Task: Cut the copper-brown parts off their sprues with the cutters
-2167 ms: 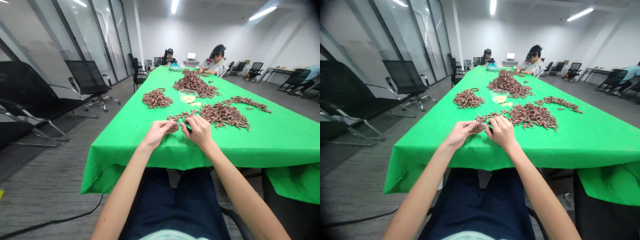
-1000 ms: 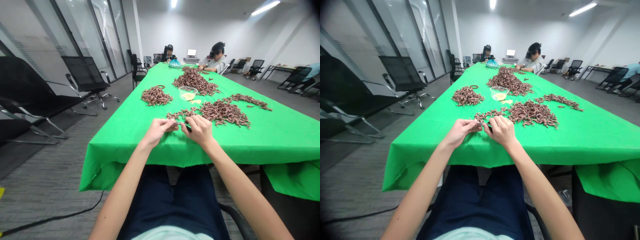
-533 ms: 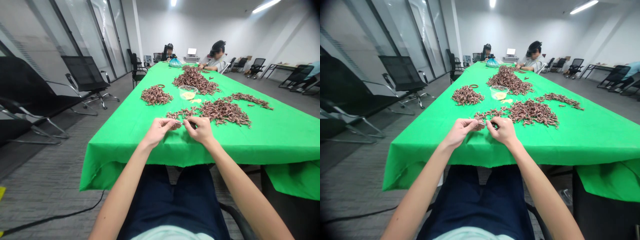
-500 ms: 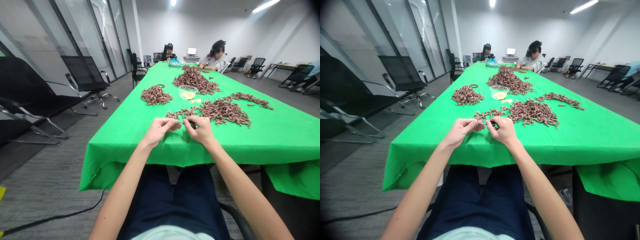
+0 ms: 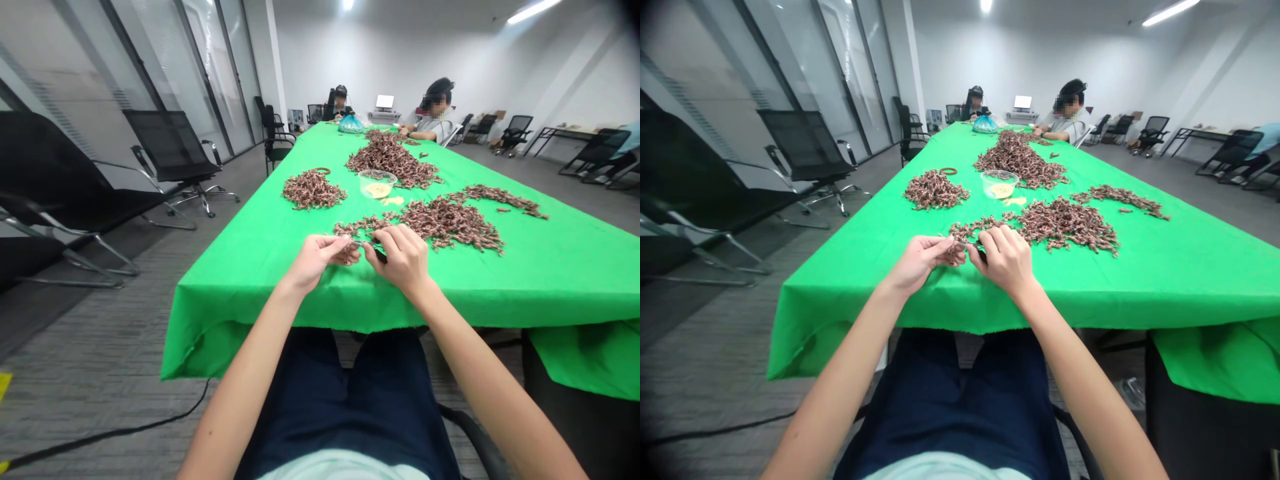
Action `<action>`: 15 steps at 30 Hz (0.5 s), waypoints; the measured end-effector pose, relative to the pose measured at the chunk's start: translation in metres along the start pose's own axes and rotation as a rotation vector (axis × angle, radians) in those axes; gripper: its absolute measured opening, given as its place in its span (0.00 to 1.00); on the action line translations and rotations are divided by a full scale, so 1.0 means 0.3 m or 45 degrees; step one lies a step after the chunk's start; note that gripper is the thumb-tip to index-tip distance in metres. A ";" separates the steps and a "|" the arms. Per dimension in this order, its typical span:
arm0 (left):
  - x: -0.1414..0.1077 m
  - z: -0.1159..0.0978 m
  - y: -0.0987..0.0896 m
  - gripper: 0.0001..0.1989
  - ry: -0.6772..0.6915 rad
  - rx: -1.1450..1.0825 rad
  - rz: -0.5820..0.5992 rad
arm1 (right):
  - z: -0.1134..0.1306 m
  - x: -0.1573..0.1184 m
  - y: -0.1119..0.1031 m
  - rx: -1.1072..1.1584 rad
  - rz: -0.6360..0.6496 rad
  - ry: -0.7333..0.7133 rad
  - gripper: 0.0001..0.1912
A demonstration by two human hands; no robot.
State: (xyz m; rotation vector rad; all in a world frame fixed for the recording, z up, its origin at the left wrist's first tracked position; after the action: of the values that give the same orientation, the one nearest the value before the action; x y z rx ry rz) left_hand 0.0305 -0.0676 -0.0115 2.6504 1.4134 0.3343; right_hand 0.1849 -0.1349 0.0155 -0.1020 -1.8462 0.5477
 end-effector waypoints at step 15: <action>0.007 0.008 -0.006 0.16 -0.042 -0.024 -0.025 | 0.000 -0.026 0.012 -0.049 0.089 -0.001 0.14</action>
State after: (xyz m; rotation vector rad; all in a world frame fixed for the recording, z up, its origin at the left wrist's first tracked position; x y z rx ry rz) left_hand 0.0307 -0.0648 -0.0138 2.6131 1.4180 0.2995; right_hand 0.1869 -0.1344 0.0071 -0.1931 -1.8599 0.5607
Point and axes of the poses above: each hand's wrist, its own x-axis towards the middle knuckle, its own y-axis out of the palm, z = x × y, the point moved 5 cm from there along x, towards the middle knuckle, and after that the axes turned 1 degree about -z, right-handed, at the moved point
